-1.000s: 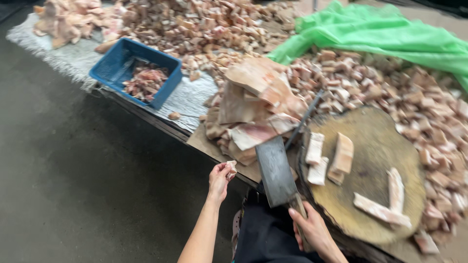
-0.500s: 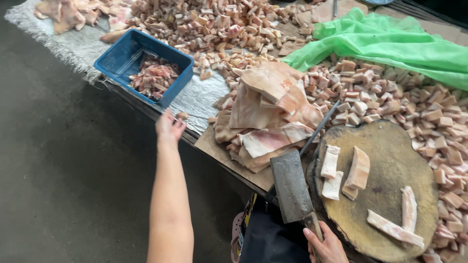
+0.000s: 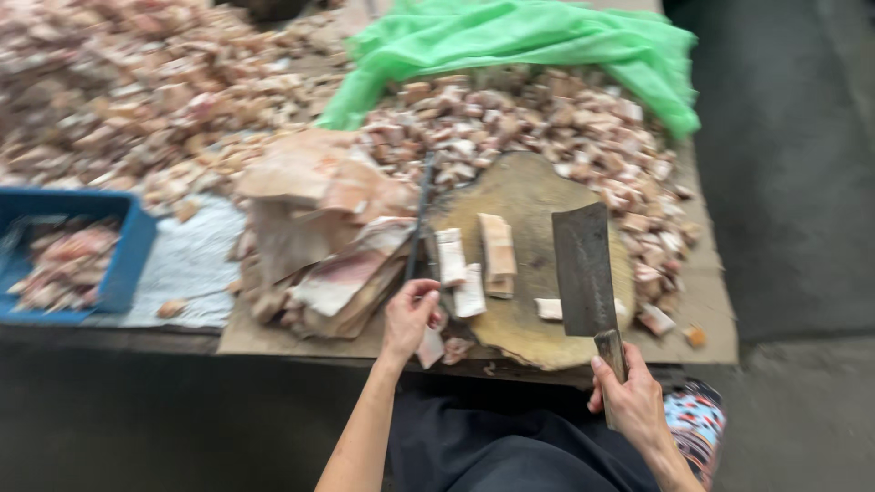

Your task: The person uses a cleaver to cut large sheets of pork belly into small cubes on a wooden cutting board. The cut pieces are pushed aside to form a growing pile. The person repeatedly picks up new sheets, slices them into strips, and dices them into cubes.

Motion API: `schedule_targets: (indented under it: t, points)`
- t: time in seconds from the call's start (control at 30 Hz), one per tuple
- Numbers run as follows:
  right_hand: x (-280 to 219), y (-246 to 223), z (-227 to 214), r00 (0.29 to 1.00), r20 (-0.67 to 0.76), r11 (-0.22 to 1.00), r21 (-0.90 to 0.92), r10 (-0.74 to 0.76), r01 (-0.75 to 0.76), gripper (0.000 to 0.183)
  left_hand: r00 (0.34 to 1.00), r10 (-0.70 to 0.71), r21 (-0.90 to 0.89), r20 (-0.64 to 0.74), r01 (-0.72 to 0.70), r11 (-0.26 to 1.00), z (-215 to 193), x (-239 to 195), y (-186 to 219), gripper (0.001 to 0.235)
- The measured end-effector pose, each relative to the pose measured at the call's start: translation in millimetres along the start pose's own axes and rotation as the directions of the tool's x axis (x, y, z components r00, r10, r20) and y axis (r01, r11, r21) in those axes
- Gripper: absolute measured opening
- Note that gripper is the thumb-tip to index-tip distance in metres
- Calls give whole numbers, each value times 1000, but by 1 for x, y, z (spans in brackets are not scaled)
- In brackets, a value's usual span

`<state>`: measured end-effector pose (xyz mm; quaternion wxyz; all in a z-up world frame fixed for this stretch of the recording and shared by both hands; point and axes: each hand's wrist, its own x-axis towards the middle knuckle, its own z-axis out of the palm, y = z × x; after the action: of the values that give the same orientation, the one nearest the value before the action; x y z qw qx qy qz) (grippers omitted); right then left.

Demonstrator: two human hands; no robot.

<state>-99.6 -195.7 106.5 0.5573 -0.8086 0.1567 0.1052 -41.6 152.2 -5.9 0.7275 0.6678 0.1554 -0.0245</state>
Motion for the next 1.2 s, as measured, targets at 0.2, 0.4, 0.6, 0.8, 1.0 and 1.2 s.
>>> schedule_targets:
  t: [0.2, 0.4, 0.6, 0.8, 1.0, 1.2]
  points:
    - [-9, 15, -55, 971, -168, 971, -140, 168, -192, 49, 901, 248, 554, 356, -417, 720, 125, 3, 19, 29]
    - [4, 34, -48, 962, -140, 898, -408, -237, 162, 44, 929, 65, 799, 365, -348, 490, 186, 9, 8, 32]
    - [9, 45, -30, 970, -13, 781, -595, -242, 187, 46, 916, 122, 691, 381, -370, 621, 186, 1, -8, 31]
    - [7, 39, -40, 992, -35, 883, -460, -123, 93, 38, 921, 79, 782, 381, -366, 504, 194, -12, -1, 36]
    - [9, 42, -51, 978, -61, 896, -416, -197, 155, 37, 902, -3, 763, 431, -363, 534, 211, -25, -2, 41]
    - [2, 38, -47, 998, 7, 908, -416, -62, 60, 43, 936, -101, 682, 337, -169, 711, 153, -6, 5, 31]
